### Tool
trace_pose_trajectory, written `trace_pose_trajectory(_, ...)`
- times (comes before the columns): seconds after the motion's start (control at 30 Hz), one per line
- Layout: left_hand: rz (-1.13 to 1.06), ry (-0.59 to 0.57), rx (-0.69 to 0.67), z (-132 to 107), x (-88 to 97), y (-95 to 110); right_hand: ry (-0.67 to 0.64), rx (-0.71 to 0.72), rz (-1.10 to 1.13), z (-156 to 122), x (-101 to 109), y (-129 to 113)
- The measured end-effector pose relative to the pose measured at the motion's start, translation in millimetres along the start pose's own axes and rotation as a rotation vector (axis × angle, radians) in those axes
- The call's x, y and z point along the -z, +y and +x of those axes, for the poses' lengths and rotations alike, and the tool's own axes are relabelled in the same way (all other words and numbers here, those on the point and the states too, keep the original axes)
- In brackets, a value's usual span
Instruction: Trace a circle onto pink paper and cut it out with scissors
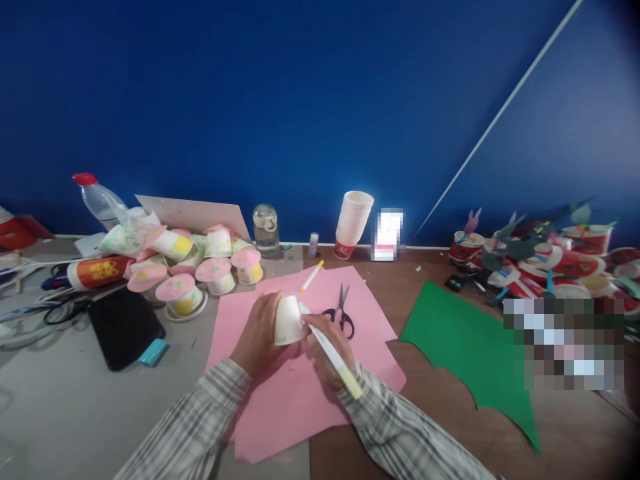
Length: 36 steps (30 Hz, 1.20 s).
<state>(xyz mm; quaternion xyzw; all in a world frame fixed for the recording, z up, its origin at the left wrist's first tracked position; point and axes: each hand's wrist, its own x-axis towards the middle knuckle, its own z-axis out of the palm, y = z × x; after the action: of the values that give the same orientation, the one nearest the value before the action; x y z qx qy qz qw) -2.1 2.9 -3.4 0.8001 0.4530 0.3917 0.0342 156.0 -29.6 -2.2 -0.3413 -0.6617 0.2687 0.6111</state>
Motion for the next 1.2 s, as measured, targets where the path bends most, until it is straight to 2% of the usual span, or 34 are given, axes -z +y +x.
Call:
trace_pose_trajectory(0.07, 0.019, 0.009, -0.005, 0.4, 0.4, 0.2, 0.030, -0.140, 0.140, 2.5, 1.6, -1.7)
trace_pose_trajectory(0.17, 0.036, 0.002, -0.010, 0.0, 0.1, -0.9, 0.077, -0.266, 0.304, 5.4, 2.6, 1.5)
trace_pose_trajectory(0.3, 0.051, 0.004, -0.024, -0.6, -0.6, -2.6, 0.061, -0.366, 0.342, 5.5, 1.1, 7.4)
trace_pose_trajectory(0.6, 0.081, -0.016, -0.035, 0.2, 0.0, -1.8, 0.025, -0.348, 0.257, 7.4, -0.3, -2.0)
trace_pose_trajectory(1.03, 0.098, -0.008, -0.047, 0.3, -0.2, -1.8, 0.003, -0.354, 0.184, 2.8, -2.7, 4.6)
trace_pose_trajectory(1.2, 0.069, -0.007, -0.041, 0.4, 0.2, -2.0, 0.077, -0.354, 0.177, 2.3, -1.8, 7.5)
